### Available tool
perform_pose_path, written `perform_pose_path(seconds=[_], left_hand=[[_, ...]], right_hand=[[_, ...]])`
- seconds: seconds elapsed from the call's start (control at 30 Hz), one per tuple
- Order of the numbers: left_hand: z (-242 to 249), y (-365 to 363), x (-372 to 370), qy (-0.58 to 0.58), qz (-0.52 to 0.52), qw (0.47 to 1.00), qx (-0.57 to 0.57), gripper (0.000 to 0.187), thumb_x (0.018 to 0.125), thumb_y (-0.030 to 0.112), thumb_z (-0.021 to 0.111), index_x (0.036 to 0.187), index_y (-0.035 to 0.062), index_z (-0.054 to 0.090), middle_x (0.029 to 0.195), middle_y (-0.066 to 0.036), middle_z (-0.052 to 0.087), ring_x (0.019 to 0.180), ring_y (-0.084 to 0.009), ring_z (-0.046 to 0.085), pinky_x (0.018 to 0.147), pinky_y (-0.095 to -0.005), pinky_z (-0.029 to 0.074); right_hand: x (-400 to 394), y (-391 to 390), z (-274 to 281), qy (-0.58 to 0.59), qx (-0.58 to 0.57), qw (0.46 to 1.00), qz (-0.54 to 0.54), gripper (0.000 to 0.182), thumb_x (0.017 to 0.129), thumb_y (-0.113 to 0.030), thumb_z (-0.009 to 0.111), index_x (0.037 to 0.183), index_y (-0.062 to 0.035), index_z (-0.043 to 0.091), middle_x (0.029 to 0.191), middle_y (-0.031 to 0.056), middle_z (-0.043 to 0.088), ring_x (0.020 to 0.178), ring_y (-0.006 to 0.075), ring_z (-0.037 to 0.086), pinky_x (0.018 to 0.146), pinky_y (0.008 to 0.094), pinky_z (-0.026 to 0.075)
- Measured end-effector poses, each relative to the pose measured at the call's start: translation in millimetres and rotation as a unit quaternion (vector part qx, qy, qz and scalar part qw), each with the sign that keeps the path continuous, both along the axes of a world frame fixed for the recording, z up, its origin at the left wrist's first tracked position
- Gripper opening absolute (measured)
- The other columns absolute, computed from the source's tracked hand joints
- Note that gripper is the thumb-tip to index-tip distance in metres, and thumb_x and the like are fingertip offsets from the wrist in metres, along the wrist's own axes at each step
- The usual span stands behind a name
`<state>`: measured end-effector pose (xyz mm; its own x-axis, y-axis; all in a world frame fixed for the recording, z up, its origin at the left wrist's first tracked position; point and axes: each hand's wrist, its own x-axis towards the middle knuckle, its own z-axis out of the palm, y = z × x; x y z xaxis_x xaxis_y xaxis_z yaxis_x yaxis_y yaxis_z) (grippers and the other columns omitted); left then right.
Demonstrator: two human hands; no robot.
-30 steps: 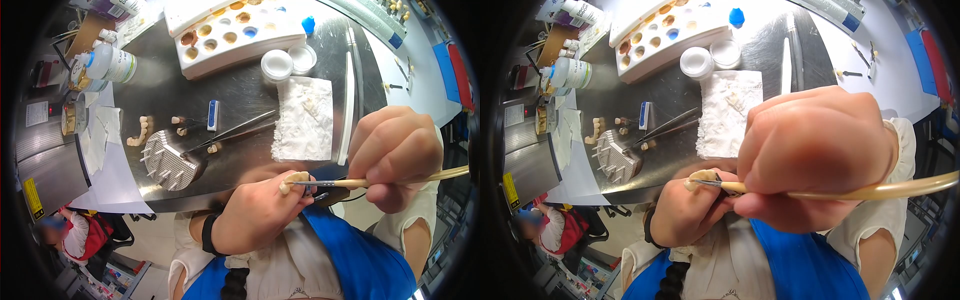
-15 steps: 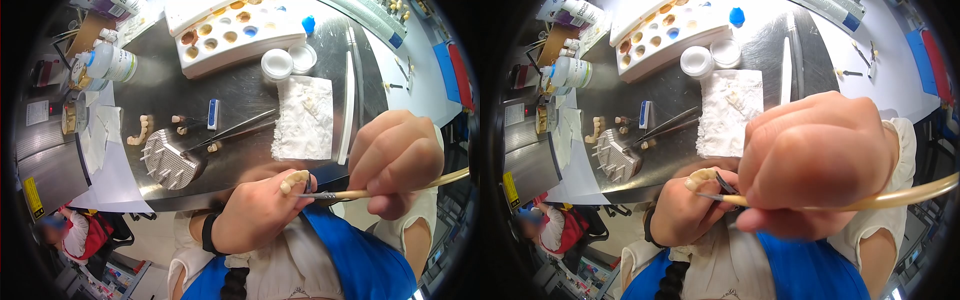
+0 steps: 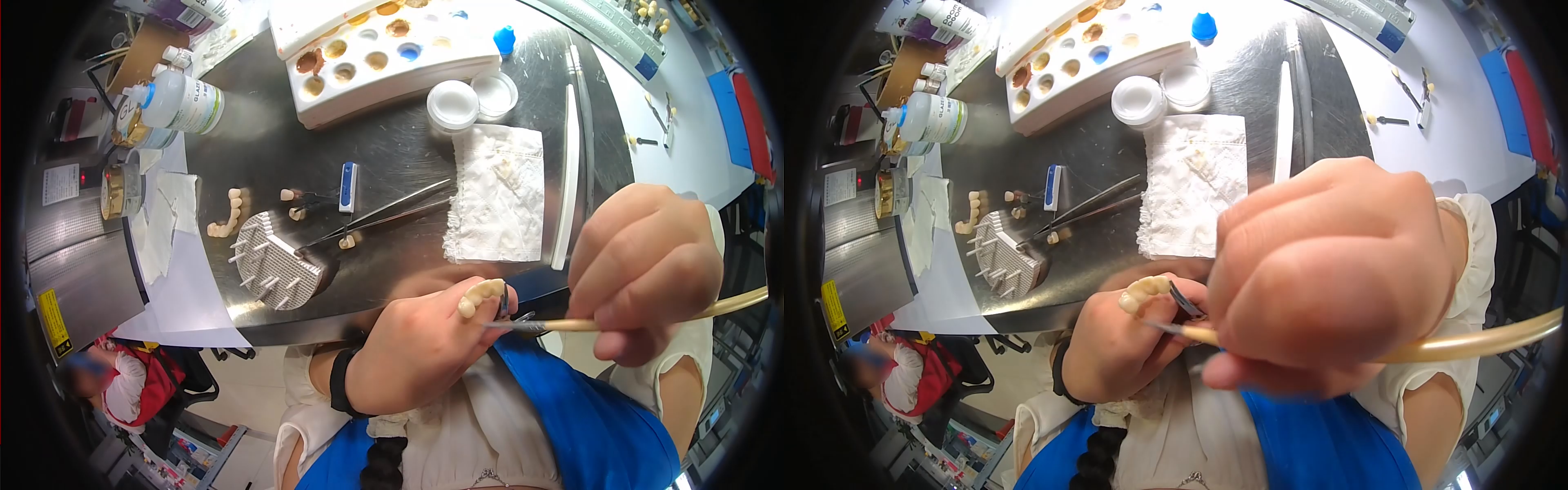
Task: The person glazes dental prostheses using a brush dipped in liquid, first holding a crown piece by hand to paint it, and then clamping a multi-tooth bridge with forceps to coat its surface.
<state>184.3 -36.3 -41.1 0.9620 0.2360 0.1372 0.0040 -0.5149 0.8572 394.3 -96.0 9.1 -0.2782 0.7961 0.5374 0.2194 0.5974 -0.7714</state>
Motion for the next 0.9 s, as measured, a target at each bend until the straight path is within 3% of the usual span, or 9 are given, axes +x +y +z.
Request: perform_pose_path(seconds=[0.3, 0.43, 0.57, 0.67, 0.83, 0.9], left_hand=[[0.3, 0.0, 0.0, 0.016, -0.005, 1.0, -0.02, 0.023, 0.079, 0.011, 0.064, 0.098, 0.0031, 0.053, 0.087, -0.004, 0.058, 0.066, -0.0192, 0.061, 0.055, -0.0288, 0.048], [3.7, 0.6, 1.5, 0.012, 0.005, 1.0, -0.002, 0.023, 0.079, 0.011, 0.064, 0.097, 0.003, 0.053, 0.086, -0.004, 0.058, 0.066, -0.0189, 0.061, 0.054, -0.0288, 0.048], [6.1, 1.1, 1.3, 0.019, 0.005, 1.0, -0.017, 0.022, 0.079, 0.01, 0.064, 0.097, 0.0029, 0.053, 0.085, -0.004, 0.058, 0.066, -0.0185, 0.061, 0.054, -0.0287, 0.048], [3.7, 0.8, 1.8, 0.019, 0.003, 1.0, -0.01, 0.022, 0.079, 0.01, 0.065, 0.096, 0.0028, 0.053, 0.085, -0.004, 0.058, 0.066, -0.0184, 0.061, 0.054, -0.0287, 0.048], [3.2, 0.8, 1.4, 0.012, 0.002, 1.0, -0.016, 0.022, 0.079, 0.01, 0.065, 0.096, 0.0023, 0.054, 0.085, -0.005, 0.058, 0.066, -0.0186, 0.061, 0.054, -0.0285, 0.049], [2.0, 0.5, 2.4, 0.01, 0.004, 1.0, -0.003, 0.022, 0.079, 0.01, 0.065, 0.096, 0.002, 0.054, 0.085, -0.005, 0.058, 0.065, -0.0187, 0.061, 0.054, -0.0283, 0.049]], right_hand=[[2.7, -0.5, 0.9, -0.01, -0.001, 1.0, 0.02, 0.018, 0.082, -0.012, 0.066, 0.079, -0.0033, 0.05, 0.062, 0.007, 0.061, 0.045, 0.0137, 0.056, 0.037, 0.0207, 0.044], [0.8, 1.6, -2.4, -0.011, 0.038, 0.999, -0.025, 0.018, 0.081, -0.012, 0.066, 0.078, -0.0029, 0.05, 0.061, 0.0076, 0.061, 0.044, 0.0141, 0.056, 0.036, 0.0212, 0.044], [4.1, -0.1, 1.1, -0.01, -0.019, 0.999, 0.04, 0.019, 0.081, -0.011, 0.066, 0.081, -0.002, 0.049, 0.061, 0.0079, 0.06, 0.044, 0.014, 0.056, 0.038, 0.0214, 0.045], [2.9, -0.9, -3.2, 0.016, 0.018, 1.0, -0.016, 0.019, 0.08, -0.012, 0.066, 0.08, -0.0028, 0.049, 0.063, 0.0089, 0.062, 0.045, 0.0147, 0.057, 0.038, 0.0215, 0.046], [3.3, -2.1, -0.3, 0.01, -0.033, 0.999, 0.028, 0.021, 0.081, -0.013, 0.067, 0.08, -0.0025, 0.049, 0.063, 0.0092, 0.061, 0.045, 0.0146, 0.056, 0.039, 0.0225, 0.047], [0.6, -2.4, -3.3, 0.009, 0.0, 1.0, -0.029, 0.021, 0.081, -0.014, 0.067, 0.079, -0.0026, 0.05, 0.063, 0.0092, 0.061, 0.045, 0.0149, 0.056, 0.039, 0.0225, 0.046]])
